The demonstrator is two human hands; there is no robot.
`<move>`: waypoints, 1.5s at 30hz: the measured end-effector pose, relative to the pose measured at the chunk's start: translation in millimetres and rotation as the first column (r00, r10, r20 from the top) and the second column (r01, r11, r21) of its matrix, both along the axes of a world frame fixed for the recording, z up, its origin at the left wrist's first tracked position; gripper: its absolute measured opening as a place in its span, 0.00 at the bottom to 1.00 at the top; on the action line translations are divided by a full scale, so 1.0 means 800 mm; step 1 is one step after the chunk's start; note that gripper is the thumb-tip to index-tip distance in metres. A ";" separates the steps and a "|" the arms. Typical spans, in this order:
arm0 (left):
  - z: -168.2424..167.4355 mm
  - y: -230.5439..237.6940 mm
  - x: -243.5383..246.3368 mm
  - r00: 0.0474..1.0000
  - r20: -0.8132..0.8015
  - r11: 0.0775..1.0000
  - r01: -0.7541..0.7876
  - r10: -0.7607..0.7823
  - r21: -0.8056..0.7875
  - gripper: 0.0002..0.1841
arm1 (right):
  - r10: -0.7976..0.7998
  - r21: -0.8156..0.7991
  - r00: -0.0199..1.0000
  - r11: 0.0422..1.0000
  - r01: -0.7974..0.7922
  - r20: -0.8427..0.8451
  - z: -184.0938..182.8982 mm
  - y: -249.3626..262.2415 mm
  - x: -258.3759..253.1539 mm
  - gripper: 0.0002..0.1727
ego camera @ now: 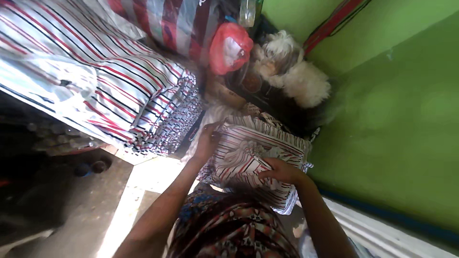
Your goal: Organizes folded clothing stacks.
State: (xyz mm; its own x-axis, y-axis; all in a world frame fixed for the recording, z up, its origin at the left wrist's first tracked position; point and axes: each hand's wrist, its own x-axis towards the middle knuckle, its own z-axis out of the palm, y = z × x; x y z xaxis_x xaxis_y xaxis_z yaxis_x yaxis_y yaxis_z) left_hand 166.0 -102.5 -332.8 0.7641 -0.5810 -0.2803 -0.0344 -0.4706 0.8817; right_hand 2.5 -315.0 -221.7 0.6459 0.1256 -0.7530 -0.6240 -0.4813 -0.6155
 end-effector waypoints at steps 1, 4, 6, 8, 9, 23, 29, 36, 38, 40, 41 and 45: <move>0.011 0.015 -0.001 0.999 -0.046 1.000 -0.026 0.025 -0.004 0.20 | -0.031 0.008 1.000 0.999 0.031 0.005 -0.003 -0.001 0.000 0.27; 0.017 0.052 -0.024 0.978 -0.211 0.998 0.022 -0.008 0.064 0.22 | -0.156 0.056 0.988 0.986 0.154 0.018 -0.017 -0.008 -0.003 0.21; 0.013 0.053 -0.038 0.909 -0.409 0.989 0.123 -0.079 0.081 0.25 | -0.191 0.087 0.981 0.978 0.190 0.010 -0.025 -0.011 -0.004 0.18; 0.002 0.042 -0.045 0.884 -0.443 0.983 0.184 -0.152 0.030 0.22 | -0.162 0.099 0.987 0.982 0.160 0.012 -0.023 -0.009 -0.002 0.16; -0.002 0.036 -0.047 0.889 -0.410 0.977 0.214 -0.202 -0.018 0.20 | -0.143 0.102 0.990 0.985 0.141 0.014 -0.019 -0.008 -0.002 0.15; 0.023 0.002 -0.023 0.884 -0.379 0.941 0.163 -0.272 -0.296 0.07 | -0.021 0.152 0.999 0.988 0.014 0.042 -0.023 -0.002 0.000 0.24; 0.033 -0.031 -0.026 0.969 -0.234 0.987 0.042 -0.079 -0.156 0.11 | 0.014 0.071 0.996 0.997 -0.020 0.086 -0.008 0.019 -0.005 0.24; 0.014 -0.007 -0.074 0.988 0.122 0.946 0.127 -0.094 -0.299 0.19 | -0.116 0.097 0.990 0.989 0.108 0.079 -0.011 0.013 -0.012 0.27; 0.009 0.012 -0.094 0.951 0.259 0.902 0.255 -0.169 -0.347 0.25 | -0.129 0.118 0.989 0.986 0.120 0.073 -0.012 0.010 -0.015 0.28; 0.011 0.015 -0.105 0.887 0.199 0.866 0.453 -0.416 -0.212 0.48 | -0.144 0.154 0.986 0.979 0.130 0.086 -0.016 0.012 -0.015 0.26; 0.008 0.010 -0.104 0.856 0.145 0.840 0.516 -0.497 -0.168 0.57 | -0.138 0.170 0.986 0.978 0.120 0.097 -0.016 0.013 -0.012 0.26; 0.006 -0.013 -0.082 0.743 -0.109 0.750 0.646 -0.660 -0.139 0.51 | -0.062 0.157 0.990 0.987 0.042 0.124 0.000 0.007 0.005 0.24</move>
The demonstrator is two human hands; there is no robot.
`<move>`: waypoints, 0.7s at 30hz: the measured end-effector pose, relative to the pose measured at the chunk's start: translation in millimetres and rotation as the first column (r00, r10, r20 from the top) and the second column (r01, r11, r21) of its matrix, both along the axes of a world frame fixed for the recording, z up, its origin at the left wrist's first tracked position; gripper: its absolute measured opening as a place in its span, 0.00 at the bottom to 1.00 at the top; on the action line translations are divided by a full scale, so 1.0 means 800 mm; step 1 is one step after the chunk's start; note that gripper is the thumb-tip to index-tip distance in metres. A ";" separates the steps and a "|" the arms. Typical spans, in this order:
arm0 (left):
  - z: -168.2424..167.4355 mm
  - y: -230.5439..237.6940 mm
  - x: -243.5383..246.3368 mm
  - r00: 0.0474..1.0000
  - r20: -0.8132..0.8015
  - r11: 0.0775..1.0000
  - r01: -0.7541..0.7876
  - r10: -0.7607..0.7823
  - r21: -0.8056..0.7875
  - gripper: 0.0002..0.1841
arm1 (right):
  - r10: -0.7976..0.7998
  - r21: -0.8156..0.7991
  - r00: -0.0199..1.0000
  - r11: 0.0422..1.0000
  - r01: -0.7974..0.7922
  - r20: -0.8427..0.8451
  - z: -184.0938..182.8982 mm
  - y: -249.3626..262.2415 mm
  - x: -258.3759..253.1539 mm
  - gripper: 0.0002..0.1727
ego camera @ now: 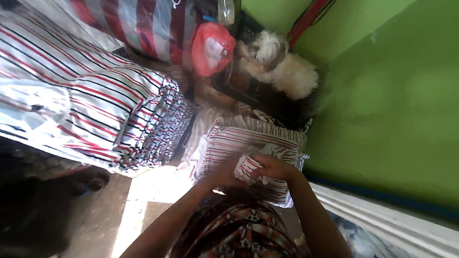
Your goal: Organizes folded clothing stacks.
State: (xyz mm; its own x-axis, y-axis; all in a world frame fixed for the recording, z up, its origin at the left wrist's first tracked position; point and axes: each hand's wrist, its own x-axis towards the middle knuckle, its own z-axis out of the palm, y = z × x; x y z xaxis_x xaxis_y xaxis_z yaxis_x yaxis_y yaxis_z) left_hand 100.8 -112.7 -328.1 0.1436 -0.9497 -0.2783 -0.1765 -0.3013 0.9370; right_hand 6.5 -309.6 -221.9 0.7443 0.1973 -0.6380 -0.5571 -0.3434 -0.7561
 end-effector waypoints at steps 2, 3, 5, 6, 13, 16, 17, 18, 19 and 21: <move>0.008 0.001 0.014 0.965 -0.255 0.992 -0.029 0.060 0.124 0.36 | -0.016 -0.054 0.999 0.998 0.018 0.038 -0.002 -0.004 0.021 0.24; 0.007 0.004 0.021 0.917 -0.363 0.970 -0.087 0.167 0.225 0.30 | -0.059 -0.107 0.996 0.992 0.065 0.062 -0.008 0.000 0.035 0.23; -0.020 0.011 0.031 0.767 -0.484 0.892 -0.254 0.421 0.374 0.18 | -0.179 -0.259 0.971 0.941 0.216 0.158 -0.033 0.015 0.066 0.22; -0.042 0.011 0.036 0.686 -0.520 0.852 -0.315 0.509 0.419 0.12 | -0.232 -0.340 0.940 0.888 0.310 0.252 -0.050 0.021 0.077 0.20; -0.065 0.016 0.037 0.703 -0.410 0.789 -0.361 0.581 0.497 0.22 | -0.565 -0.585 0.700 0.413 0.698 0.436 -0.108 0.003 -0.079 0.22; -0.053 0.022 0.028 0.796 -0.170 0.750 -0.443 0.581 0.491 0.33 | -0.809 -0.632 0.530 0.275 0.725 0.256 -0.129 -0.002 -0.164 0.28; -0.049 0.020 0.025 0.805 -0.088 0.723 -0.472 0.587 0.505 0.35 | -0.864 -0.611 0.469 0.272 0.743 0.186 -0.133 0.002 -0.178 0.31; -0.046 0.019 0.022 0.804 -0.038 0.701 -0.492 0.593 0.516 0.37 | -0.897 -0.581 0.421 0.273 0.767 0.133 -0.137 0.008 -0.185 0.33; -0.045 0.019 0.020 0.804 -0.027 0.696 -0.496 0.593 0.520 0.38 | -0.915 -0.550 0.393 0.283 0.786 0.090 -0.137 0.012 -0.187 0.37; -0.049 0.021 0.019 0.818 -0.099 0.742 -0.454 0.566 0.494 0.40 | -0.914 -0.503 0.405 0.338 0.795 0.026 -0.137 0.014 -0.181 0.44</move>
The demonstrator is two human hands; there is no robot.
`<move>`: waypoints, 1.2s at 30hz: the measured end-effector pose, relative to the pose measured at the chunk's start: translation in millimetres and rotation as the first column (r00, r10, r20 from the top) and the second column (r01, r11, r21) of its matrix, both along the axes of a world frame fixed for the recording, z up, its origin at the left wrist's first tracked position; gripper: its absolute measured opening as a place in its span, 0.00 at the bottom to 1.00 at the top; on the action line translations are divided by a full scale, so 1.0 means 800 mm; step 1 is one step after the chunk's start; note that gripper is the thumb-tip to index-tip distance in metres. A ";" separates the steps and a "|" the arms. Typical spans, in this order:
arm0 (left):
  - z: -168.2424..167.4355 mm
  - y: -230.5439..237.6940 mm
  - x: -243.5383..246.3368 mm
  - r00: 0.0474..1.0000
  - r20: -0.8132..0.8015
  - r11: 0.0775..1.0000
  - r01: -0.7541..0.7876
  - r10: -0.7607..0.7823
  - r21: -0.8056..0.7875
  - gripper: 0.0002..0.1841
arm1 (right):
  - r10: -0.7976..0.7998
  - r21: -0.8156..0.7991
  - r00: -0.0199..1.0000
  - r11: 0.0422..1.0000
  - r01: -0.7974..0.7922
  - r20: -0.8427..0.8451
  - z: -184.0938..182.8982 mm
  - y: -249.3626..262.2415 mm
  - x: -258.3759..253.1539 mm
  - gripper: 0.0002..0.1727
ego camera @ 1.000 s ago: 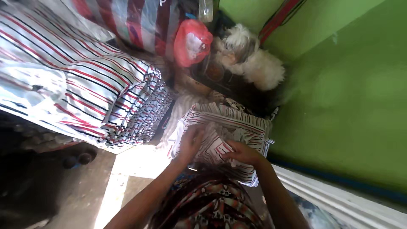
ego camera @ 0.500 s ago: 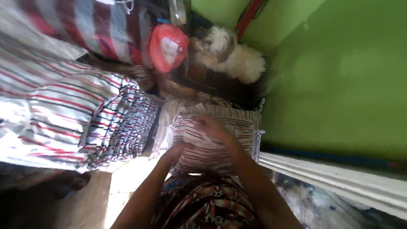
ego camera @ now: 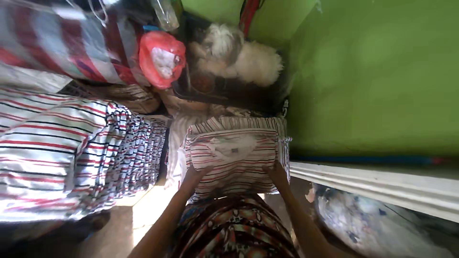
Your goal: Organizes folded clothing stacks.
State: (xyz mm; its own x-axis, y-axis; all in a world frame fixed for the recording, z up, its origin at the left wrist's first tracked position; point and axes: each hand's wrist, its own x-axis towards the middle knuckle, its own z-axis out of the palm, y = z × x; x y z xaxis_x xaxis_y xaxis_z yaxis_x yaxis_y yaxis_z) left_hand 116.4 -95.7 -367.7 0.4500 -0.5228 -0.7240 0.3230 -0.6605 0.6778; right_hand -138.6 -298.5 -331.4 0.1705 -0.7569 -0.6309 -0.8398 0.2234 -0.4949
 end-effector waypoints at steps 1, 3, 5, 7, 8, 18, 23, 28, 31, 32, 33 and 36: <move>-0.005 0.001 0.000 0.999 -0.019 0.999 0.035 -0.035 -0.031 0.40 | 0.029 0.017 0.999 0.999 -0.029 0.020 0.000 -0.001 0.004 0.47; -0.011 -0.001 -0.001 0.996 -0.038 0.995 0.083 -0.085 -0.058 0.38 | 0.086 0.019 0.994 0.996 -0.087 0.062 -0.006 -0.003 0.011 0.54; -0.010 -0.004 0.000 0.995 -0.096 0.994 0.028 -0.038 -0.105 0.33 | 0.114 0.041 0.987 0.992 -0.119 0.114 -0.003 -0.008 0.016 0.57; -0.005 -0.007 0.006 0.979 -0.195 0.986 -0.083 0.053 -0.147 0.27 | 0.093 0.079 0.982 0.991 -0.107 0.163 0.008 -0.018 0.019 0.55; -0.001 -0.009 0.012 0.969 -0.232 0.980 -0.119 0.080 -0.161 0.24 | 0.080 0.091 0.979 0.991 -0.099 0.188 0.010 -0.025 0.018 0.54; 0.017 -0.025 0.046 0.964 0.163 0.978 0.200 -0.208 0.065 0.33 | 0.155 -0.118 0.987 0.982 -0.149 0.044 -0.019 -0.026 0.019 0.43; 0.001 0.066 0.008 0.910 0.406 0.996 -0.057 0.080 -0.068 0.18 | 0.201 -0.371 0.979 0.906 -0.202 -0.043 -0.045 0.024 -0.006 0.40; -0.015 0.091 -0.041 0.963 -0.057 0.907 -0.228 0.265 0.355 0.38 | 0.178 -0.325 0.963 0.916 -0.237 -0.203 -0.046 0.014 0.021 0.37; -0.039 0.076 -0.045 0.910 -0.103 0.869 -0.342 0.401 0.357 0.42 | 0.169 -0.296 0.956 0.925 -0.238 -0.239 -0.039 0.013 0.027 0.37; -0.044 0.071 -0.045 0.911 -0.083 0.865 -0.350 0.403 0.359 0.42 | 0.169 -0.296 0.956 0.925 -0.238 -0.241 -0.039 0.012 0.028 0.38; -0.046 0.069 -0.045 0.917 -0.060 0.866 -0.347 0.393 0.360 0.42 | 0.173 -0.297 0.955 0.923 -0.242 -0.242 -0.040 0.011 0.028 0.38; -0.043 0.073 -0.046 0.945 -0.015 0.889 -0.303 0.328 0.343 0.40 | 0.167 -0.291 0.957 0.928 -0.233 -0.236 -0.043 0.011 0.030 0.38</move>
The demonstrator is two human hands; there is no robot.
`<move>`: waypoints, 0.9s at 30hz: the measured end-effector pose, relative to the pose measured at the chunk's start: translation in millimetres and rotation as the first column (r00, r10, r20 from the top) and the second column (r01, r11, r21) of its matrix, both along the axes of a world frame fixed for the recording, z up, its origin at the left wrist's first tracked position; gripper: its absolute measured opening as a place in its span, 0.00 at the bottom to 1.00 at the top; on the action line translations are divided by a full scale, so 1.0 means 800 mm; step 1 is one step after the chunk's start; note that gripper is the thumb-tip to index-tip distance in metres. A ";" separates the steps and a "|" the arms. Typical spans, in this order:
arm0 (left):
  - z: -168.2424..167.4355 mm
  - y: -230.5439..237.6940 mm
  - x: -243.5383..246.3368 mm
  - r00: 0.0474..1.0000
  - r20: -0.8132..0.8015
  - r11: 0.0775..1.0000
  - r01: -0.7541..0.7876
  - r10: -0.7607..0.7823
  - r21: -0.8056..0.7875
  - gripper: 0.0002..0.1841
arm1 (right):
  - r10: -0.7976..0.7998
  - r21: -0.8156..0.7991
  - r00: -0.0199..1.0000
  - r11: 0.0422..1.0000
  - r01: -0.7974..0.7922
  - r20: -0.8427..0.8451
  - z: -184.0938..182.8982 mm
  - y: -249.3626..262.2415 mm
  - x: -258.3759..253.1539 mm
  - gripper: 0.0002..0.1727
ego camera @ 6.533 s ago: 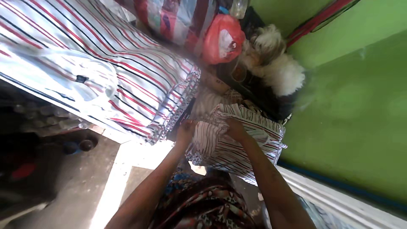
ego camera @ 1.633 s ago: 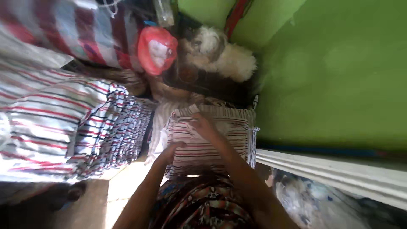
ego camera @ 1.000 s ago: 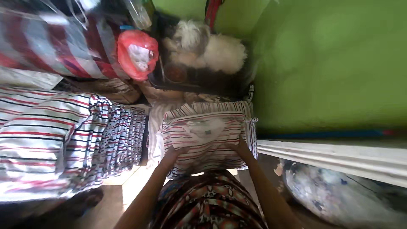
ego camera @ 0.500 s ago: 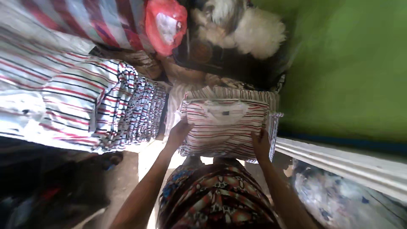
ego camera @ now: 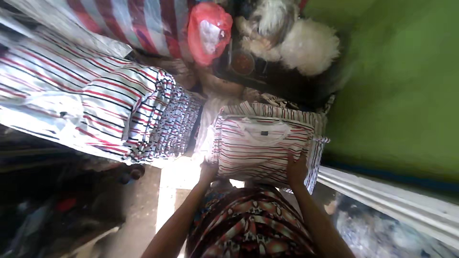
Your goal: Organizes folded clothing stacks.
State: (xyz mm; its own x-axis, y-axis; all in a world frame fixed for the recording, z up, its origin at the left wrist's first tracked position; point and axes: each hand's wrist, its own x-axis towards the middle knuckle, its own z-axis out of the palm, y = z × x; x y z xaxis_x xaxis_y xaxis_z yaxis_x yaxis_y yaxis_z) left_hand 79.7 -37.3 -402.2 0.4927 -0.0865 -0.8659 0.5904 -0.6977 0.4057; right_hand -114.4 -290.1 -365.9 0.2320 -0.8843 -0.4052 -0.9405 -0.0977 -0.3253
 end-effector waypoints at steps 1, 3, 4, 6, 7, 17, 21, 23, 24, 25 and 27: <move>0.004 0.003 0.001 1.000 0.003 1.000 0.022 -0.022 0.002 0.39 | 0.001 -0.007 1.000 1.000 -0.001 0.005 -0.001 0.000 0.000 0.38; 0.016 0.006 0.003 0.999 0.017 0.999 0.044 -0.045 0.022 0.36 | -0.007 -0.019 1.000 1.000 0.007 0.006 -0.003 -0.001 0.000 0.37; 0.021 0.006 0.004 0.998 0.036 0.998 0.047 -0.049 0.032 0.33 | -0.009 -0.017 1.000 1.000 0.009 0.003 -0.004 -0.002 -0.001 0.37; 0.022 0.010 0.006 0.997 0.055 0.998 0.056 -0.058 0.032 0.30 | -0.004 -0.030 1.000 1.000 0.004 0.001 -0.007 -0.002 -0.003 0.37; 0.021 0.011 0.008 0.996 0.057 0.998 0.062 -0.064 0.029 0.29 | -0.004 -0.023 1.000 1.000 0.004 -0.004 -0.007 -0.003 -0.004 0.37; 0.063 0.000 0.007 0.706 0.642 0.904 0.424 -0.299 -0.046 0.21 | 0.036 0.053 0.998 0.998 -0.034 -0.056 0.001 -0.011 0.000 0.37; 0.046 -0.023 0.000 0.562 0.773 0.853 0.520 -0.294 -0.054 0.27 | 0.038 0.118 0.997 0.993 -0.030 -0.065 0.012 -0.016 -0.002 0.39; 0.041 -0.037 0.012 0.568 0.778 0.873 0.484 -0.271 -0.050 0.31 | 0.041 0.101 0.999 0.994 -0.037 -0.034 0.013 -0.014 -0.006 0.39; 0.041 -0.044 0.020 0.600 0.751 0.882 0.468 -0.275 -0.051 0.33 | 0.033 0.088 0.999 0.996 -0.031 -0.022 0.012 -0.013 -0.009 0.40; 0.042 -0.051 0.029 0.642 0.716 0.890 0.452 -0.275 -0.064 0.35 | 0.024 0.057 1.000 0.998 -0.024 -0.006 0.010 -0.011 -0.012 0.40; 0.049 -0.059 0.045 0.743 0.623 0.910 0.397 -0.244 -0.118 0.34 | 0.002 -0.034 0.998 0.999 0.000 0.064 0.006 -0.007 -0.019 0.36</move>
